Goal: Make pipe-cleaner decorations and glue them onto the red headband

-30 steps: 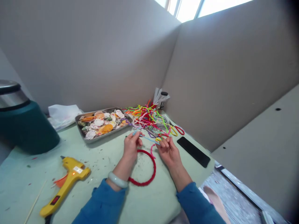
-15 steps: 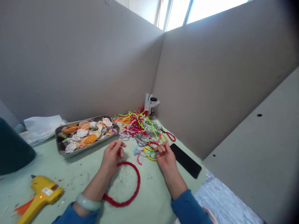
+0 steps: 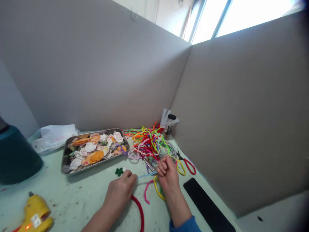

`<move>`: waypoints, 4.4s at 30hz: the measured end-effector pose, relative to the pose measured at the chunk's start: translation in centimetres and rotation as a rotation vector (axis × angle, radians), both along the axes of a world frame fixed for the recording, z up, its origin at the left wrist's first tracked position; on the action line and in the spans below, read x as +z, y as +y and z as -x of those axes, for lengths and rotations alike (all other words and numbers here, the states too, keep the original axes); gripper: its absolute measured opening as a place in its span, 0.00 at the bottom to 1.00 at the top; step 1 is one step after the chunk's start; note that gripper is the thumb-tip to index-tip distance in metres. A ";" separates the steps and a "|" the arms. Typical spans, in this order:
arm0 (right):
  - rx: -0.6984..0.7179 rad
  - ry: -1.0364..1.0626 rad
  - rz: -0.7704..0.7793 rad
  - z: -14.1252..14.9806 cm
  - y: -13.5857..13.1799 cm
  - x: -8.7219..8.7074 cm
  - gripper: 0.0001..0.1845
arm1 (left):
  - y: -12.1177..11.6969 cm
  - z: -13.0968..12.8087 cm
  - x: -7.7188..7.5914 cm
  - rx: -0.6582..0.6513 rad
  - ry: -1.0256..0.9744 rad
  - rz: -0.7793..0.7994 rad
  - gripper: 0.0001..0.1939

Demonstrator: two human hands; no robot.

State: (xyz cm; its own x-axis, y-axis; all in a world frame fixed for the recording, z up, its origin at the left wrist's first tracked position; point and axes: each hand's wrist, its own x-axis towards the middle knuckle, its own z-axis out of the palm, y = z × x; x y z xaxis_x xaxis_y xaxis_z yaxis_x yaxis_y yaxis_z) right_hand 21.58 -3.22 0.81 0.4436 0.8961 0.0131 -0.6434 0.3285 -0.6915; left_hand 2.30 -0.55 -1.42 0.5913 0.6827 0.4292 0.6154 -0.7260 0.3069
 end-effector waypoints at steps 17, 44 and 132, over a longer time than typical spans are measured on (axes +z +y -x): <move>0.366 -0.261 0.216 1.6 -0.9 0.2 0.16 | 1.0 0.1 1.1 0.091 -0.756 0.478 0.13; 0.238 -1.370 0.169 3.4 -1.8 -0.5 0.04 | -0.4 -0.8 0.2 -0.025 -0.552 0.761 0.11; -0.233 -1.560 0.920 -10.9 11.1 2.0 0.12 | 1.2 -1.0 -2.0 0.093 -0.615 0.792 0.12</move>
State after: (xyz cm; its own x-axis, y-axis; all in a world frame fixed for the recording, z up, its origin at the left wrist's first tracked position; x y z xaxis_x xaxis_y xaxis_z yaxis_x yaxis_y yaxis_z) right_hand 32.48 7.92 2.76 0.6130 0.7855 0.0846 0.6914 -0.4816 -0.5386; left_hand 3.31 0.64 -3.39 0.3501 0.9356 0.0446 0.2317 -0.1327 0.9637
